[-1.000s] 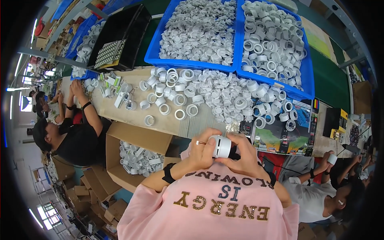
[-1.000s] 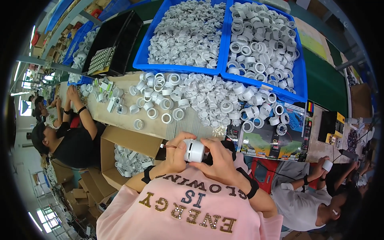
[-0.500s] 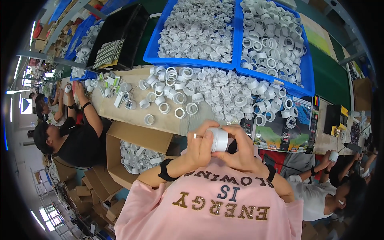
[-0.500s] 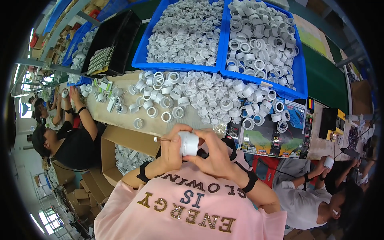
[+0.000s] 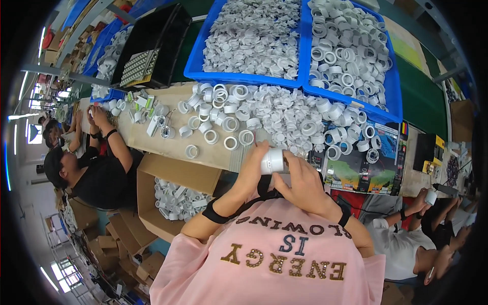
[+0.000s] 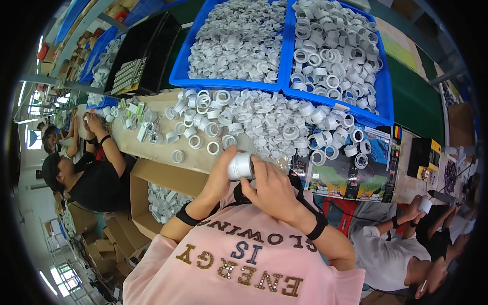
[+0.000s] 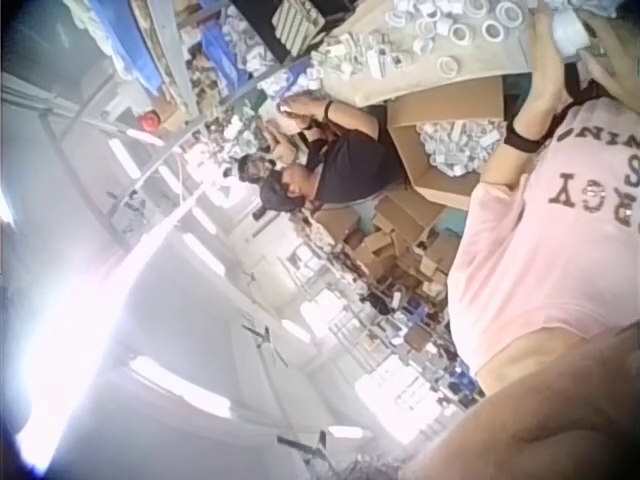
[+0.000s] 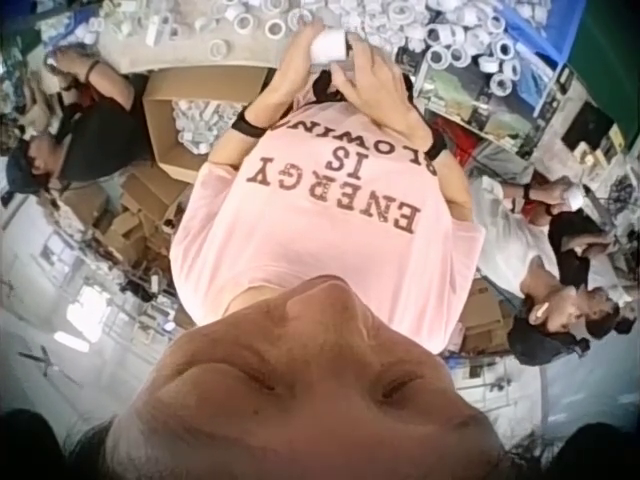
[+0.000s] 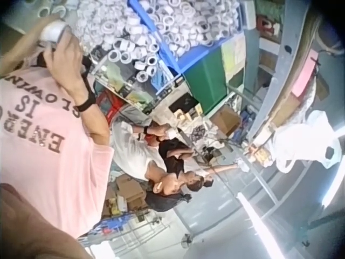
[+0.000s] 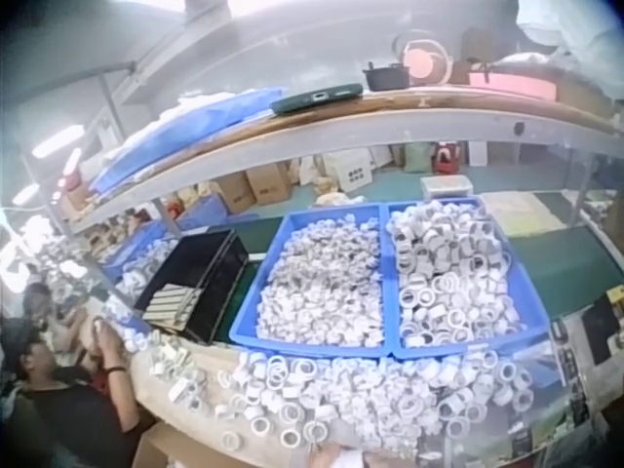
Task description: The recorder is assembling small white plastic components for electrical or mechanical use at a factory workbench.
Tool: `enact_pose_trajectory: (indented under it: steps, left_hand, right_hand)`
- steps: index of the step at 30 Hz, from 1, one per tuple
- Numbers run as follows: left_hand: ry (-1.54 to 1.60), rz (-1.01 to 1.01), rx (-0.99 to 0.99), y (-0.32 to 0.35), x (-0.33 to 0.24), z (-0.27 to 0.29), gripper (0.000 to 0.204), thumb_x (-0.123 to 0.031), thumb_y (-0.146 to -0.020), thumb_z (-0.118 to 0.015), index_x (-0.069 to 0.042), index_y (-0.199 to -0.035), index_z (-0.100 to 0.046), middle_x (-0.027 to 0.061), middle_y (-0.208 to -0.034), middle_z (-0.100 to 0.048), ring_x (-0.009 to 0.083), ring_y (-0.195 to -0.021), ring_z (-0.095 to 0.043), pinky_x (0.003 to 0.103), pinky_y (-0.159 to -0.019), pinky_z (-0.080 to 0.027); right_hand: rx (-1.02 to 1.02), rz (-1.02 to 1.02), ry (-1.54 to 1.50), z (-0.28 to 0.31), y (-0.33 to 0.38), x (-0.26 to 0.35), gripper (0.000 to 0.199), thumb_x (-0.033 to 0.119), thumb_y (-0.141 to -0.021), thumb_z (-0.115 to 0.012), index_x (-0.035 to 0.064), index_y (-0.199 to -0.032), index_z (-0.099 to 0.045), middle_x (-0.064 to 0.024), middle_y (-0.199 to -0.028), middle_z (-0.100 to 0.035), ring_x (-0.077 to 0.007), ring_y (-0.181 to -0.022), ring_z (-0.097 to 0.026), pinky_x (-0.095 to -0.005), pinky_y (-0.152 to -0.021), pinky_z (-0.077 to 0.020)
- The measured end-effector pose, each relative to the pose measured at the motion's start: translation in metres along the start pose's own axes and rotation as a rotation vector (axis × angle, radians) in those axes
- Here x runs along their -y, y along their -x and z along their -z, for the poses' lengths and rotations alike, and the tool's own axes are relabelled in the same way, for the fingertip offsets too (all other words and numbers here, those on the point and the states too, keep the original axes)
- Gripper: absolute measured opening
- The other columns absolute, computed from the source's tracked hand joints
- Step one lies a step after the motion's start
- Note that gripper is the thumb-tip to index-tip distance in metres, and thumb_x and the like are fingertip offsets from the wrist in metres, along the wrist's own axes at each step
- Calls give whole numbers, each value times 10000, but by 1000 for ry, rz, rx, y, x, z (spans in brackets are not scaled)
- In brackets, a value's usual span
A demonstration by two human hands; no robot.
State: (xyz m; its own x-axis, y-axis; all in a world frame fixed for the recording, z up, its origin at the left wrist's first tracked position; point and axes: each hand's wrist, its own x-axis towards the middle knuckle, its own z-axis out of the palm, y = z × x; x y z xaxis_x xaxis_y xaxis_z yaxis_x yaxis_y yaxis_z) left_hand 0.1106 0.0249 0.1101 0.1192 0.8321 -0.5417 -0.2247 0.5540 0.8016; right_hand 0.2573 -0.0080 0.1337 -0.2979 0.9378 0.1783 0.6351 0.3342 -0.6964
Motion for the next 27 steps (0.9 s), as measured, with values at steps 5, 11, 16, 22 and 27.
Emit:
enact_pose_trajectory:
  steps: [5, 11, 16, 22, 27]
  left_hand:
    - [44, -6, -19, -9, 15, 9, 382, -378, -937, -416, -31, -1056, -521, 70, -927, -573, 137, -819, -574, 287, -735, -459]
    - [-336, -397, -64, 2, 2, 7, 439, -370, -942, -386, 31, -974, -559, 82, -831, -577, 141, -718, -527, 275, -675, -421]
    - [-149, -484, 69, 10, 3, 2, 448, -322, -957, -352, 46, -891, -599, 114, -855, -600, 173, -757, -570, 289, -714, -447]
    - [-149, -455, -17, 11, 7, 1, 463, -306, -952, -395, 36, -729, -616, 92, -758, -608, 145, -671, -551, 270, -649, -433]
    - [-53, -427, -65, 5, 6, 3, 391, -247, -918, -476, 25, -677, -618, 51, -647, -604, 102, -579, -512, 251, -575, -424]
  right_hand:
    - [-35, 35, 47, 1, -8, 9, 651, 270, -712, -703, -112, -1141, -397, -244, -876, -556, -370, -782, -579, -420, -694, -478]
    - [4, 65, 16, -1, -3, 2, 572, 248, -698, -676, -96, -1083, -429, -231, -836, -560, -350, -773, -586, -408, -684, -483]
    - [68, 65, -48, -3, 0, 7, 533, 273, -695, -666, -102, -1002, -444, -217, -717, -568, -354, -666, -594, -409, -607, -497]
    - [137, 79, -53, -1, -1, 10, 511, 269, -719, -656, -113, -974, -433, -214, -672, -573, -357, -611, -604, -414, -578, -501]
    - [213, 0, -58, -8, -5, 11, 541, 271, -714, -680, -111, -994, -419, -220, -647, -585, -391, -569, -604, -440, -548, -500]
